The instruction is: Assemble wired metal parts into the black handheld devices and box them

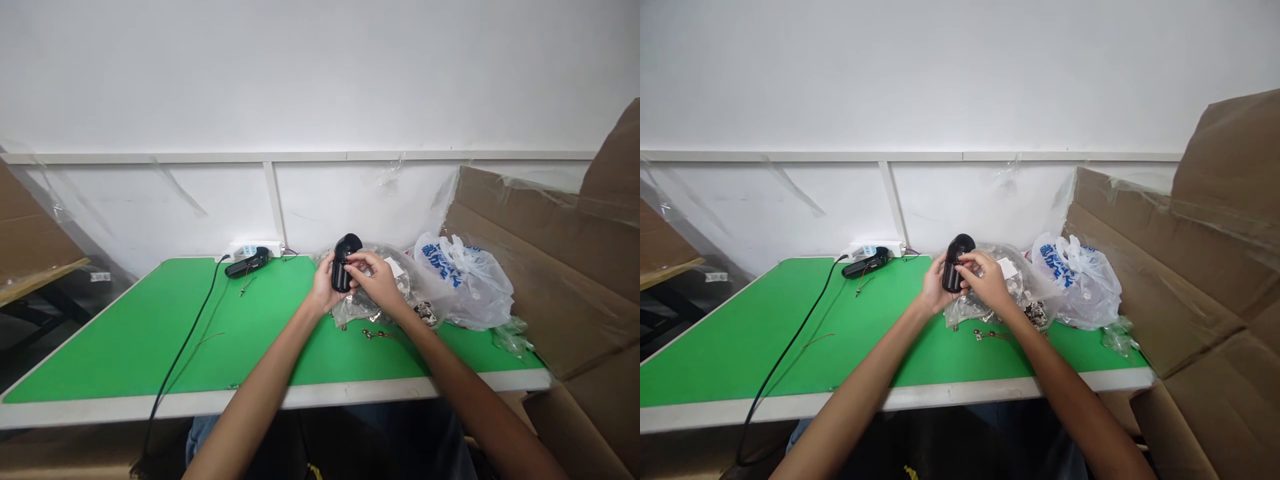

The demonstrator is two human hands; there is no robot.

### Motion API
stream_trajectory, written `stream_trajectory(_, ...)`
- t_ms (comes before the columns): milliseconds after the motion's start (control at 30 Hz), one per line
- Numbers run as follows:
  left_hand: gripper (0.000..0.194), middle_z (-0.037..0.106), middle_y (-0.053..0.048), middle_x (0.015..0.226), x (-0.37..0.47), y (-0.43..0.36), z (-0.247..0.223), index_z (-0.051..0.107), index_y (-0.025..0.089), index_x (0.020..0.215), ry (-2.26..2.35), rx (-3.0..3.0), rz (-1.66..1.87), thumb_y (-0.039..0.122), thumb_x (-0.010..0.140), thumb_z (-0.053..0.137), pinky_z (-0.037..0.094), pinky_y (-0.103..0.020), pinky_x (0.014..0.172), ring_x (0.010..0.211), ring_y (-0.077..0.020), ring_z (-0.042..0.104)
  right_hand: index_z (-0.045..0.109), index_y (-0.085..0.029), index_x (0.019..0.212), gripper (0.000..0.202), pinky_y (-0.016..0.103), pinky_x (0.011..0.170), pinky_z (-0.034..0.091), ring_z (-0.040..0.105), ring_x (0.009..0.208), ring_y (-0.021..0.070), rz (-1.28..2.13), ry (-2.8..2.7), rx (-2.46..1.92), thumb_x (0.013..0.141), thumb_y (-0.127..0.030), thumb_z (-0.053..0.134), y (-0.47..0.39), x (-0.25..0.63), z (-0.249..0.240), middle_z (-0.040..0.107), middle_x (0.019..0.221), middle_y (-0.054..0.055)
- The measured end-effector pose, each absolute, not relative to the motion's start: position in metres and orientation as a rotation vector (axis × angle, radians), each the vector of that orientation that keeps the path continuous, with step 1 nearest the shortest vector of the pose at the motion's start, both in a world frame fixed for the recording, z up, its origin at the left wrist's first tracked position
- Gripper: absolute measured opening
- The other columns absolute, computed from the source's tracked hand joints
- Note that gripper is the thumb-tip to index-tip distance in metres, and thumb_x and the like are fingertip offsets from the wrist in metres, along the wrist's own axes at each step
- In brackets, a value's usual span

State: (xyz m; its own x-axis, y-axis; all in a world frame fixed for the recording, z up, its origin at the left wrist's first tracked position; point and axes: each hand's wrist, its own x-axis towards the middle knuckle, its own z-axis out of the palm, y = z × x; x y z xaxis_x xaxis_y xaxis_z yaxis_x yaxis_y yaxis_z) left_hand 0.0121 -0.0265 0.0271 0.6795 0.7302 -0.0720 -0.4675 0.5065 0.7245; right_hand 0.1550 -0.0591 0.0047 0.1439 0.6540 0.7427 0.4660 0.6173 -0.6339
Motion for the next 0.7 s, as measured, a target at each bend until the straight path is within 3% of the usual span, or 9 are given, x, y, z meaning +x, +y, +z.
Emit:
stream_trajectory(200, 0.056, 0.055, -0.006, 0.058, 0.016, -0.03, 0.024, 0.067, 0.015, 0.076, 0.423, 0.776, 0.766, 0.051, 0.105, 0.035, 0.044, -0.026, 0.04, 0.047, -0.0166, 0.053, 0.076, -0.023, 0.09, 0.012, 0.034, 0.075, 0.057, 0.068, 0.082, 0.0208, 0.11, -1.509, -0.977, 0.094, -0.031, 0.067, -0.063, 0.15, 0.006, 0.074, 0.091, 0.006)
stream_trajectory(700, 0.053, 0.053, -0.002, 0.057, 0.02, -0.03, 0.011, 0.064, 0.017, 0.079, 0.434, 0.806, 0.782, 0.063, 0.099, 0.047, 0.038, -0.023, 0.039, 0.043, -0.0123, 0.044, 0.075, -0.022, 0.091, 0.015, 0.031, 0.068, 0.053, 0.066, 0.074, 0.0188, 0.094, -1.552, -1.044, 0.095, -0.032, 0.065, -0.06, 0.15, -0.002, 0.074, 0.087, 0.005)
